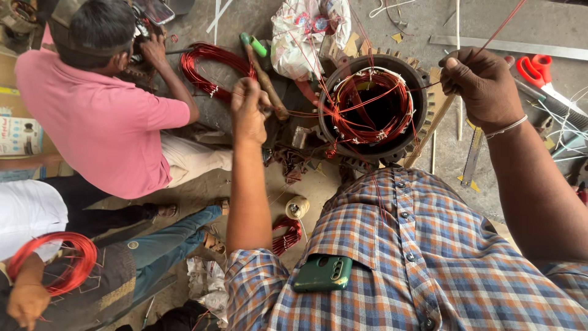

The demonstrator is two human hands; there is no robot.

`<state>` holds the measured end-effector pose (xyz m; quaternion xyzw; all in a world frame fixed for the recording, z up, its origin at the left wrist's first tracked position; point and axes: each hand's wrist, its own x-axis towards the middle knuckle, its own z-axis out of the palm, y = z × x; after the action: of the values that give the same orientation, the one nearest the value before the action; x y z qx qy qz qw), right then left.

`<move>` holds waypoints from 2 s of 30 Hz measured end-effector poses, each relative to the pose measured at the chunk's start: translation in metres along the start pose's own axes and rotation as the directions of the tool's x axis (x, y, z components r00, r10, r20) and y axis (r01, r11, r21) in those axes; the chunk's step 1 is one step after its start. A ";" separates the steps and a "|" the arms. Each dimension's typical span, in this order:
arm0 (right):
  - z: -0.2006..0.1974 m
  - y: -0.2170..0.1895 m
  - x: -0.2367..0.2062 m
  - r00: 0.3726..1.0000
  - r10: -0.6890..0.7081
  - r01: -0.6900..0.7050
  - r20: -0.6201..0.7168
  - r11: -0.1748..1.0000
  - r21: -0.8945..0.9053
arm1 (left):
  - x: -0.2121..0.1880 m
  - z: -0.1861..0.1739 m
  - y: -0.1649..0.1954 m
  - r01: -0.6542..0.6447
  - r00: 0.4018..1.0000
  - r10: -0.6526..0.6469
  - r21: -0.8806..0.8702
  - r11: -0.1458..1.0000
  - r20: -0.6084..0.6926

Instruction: The person winds red copper wire into the slots of a motor stator, using both hands to guide and pack the wire. They cut a white plastic tie with scissors and use it to secure the wire bundle, then trim the excess tie.

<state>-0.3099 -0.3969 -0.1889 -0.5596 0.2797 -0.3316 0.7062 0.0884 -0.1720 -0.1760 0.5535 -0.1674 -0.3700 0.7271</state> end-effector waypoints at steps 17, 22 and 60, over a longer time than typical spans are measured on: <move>0.006 -0.020 -0.007 0.998 -0.015 0.027 0.058 0.973 -0.231 | -0.059 0.025 0.037 -0.248 0.949 0.190 0.225 0.942 0.252; 0.045 -0.032 -0.029 0.995 0.057 -0.100 -0.084 0.388 -0.916 | -0.055 0.035 0.060 -0.266 0.943 0.185 0.294 0.918 0.277; 0.129 -0.033 0.047 0.950 -0.030 0.204 0.312 0.816 -0.541 | -0.032 0.125 -0.059 -0.629 0.770 0.222 0.771 0.102 0.599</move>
<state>-0.1865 -0.3605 -0.1303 -0.8023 0.2240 -0.1914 0.5191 -0.0358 -0.2403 -0.1845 0.7259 -0.6295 -0.0462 0.2732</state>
